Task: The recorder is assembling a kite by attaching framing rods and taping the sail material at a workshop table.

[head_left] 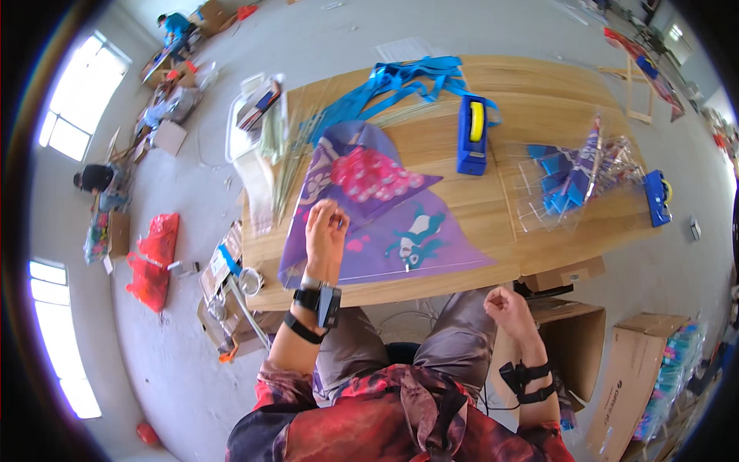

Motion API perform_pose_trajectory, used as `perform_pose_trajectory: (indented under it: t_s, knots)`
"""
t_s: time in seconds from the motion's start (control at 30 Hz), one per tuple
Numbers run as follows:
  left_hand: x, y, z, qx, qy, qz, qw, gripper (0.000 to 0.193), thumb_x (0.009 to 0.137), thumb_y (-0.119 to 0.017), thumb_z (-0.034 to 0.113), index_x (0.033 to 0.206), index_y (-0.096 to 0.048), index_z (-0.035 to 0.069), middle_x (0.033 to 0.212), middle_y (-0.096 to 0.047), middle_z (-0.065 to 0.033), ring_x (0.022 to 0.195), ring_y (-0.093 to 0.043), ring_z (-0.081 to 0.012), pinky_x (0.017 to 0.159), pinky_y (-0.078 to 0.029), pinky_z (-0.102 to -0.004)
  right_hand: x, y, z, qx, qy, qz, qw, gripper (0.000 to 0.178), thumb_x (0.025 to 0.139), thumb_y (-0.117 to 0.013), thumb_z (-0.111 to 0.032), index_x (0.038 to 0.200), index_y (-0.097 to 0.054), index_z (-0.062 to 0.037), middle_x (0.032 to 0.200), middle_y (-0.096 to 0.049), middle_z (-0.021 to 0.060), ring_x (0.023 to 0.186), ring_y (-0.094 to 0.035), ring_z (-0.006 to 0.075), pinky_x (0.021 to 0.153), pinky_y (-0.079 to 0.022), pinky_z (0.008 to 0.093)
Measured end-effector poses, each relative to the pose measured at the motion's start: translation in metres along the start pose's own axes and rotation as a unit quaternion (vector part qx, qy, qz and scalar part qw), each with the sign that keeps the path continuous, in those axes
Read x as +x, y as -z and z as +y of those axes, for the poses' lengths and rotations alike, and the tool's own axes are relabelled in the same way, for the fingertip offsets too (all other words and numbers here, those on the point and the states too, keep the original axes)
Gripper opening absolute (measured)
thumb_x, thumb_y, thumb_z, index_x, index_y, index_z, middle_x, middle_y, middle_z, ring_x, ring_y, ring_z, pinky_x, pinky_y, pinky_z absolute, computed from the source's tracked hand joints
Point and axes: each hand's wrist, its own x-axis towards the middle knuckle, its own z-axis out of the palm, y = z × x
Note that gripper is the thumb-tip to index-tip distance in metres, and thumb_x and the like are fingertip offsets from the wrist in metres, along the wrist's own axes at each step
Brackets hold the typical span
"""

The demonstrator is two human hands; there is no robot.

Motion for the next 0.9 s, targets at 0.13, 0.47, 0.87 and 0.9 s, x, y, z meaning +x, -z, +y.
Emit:
perform_pose_trajectory:
  t_s: [0.13,0.47,0.87,0.9]
  knots:
    - [-0.065,0.060,0.026,-0.005,-0.011,0.044,0.999,0.005,0.099,-0.069,0.008,0.103,-0.068,0.009,0.088,-0.065,0.0007,0.083,-0.062,-0.0101,0.078,-0.054,-0.0293,0.024,-0.003,-0.016,-0.075,0.011,-0.047,0.996,0.013,0.092,-0.073,-0.005,0.101,-0.066,-0.0007,0.086,-0.067,0.0010,0.080,-0.063,0.0086,0.076,-0.053,0.0261]
    - [-0.133,0.129,0.027,-0.045,0.025,0.143,0.988,0.010,0.096,-0.071,0.007,0.105,-0.067,0.009,0.095,-0.070,0.0000,0.089,-0.067,-0.0127,0.081,-0.057,-0.0295,0.043,-0.002,-0.018,-0.085,-0.036,-0.112,0.989,0.013,0.093,-0.073,-0.003,0.102,-0.063,-0.0009,0.093,-0.069,0.0026,0.084,-0.064,0.0090,0.077,-0.053,0.0245]
    - [-0.155,0.137,0.030,-0.059,0.096,0.138,0.984,0.006,0.099,-0.068,0.012,0.104,-0.064,0.014,0.102,-0.068,-0.0028,0.092,-0.067,-0.0169,0.082,-0.058,-0.0361,0.052,0.017,-0.011,0.043,-0.070,-0.151,0.985,0.013,0.098,-0.070,-0.018,0.102,-0.066,-0.0068,0.092,-0.067,-0.0004,0.088,-0.062,0.0077,0.082,-0.050,0.0248]
    - [-0.154,0.135,0.031,-0.045,0.108,0.139,0.983,0.005,0.099,-0.068,0.012,0.103,-0.065,0.014,0.102,-0.068,-0.0024,0.092,-0.067,-0.0166,0.082,-0.058,-0.0361,0.053,0.019,-0.009,0.044,-0.072,-0.150,0.985,0.013,0.098,-0.070,-0.018,0.102,-0.066,-0.0068,0.092,-0.067,-0.0004,0.088,-0.062,0.0077,0.082,-0.050,0.0248]
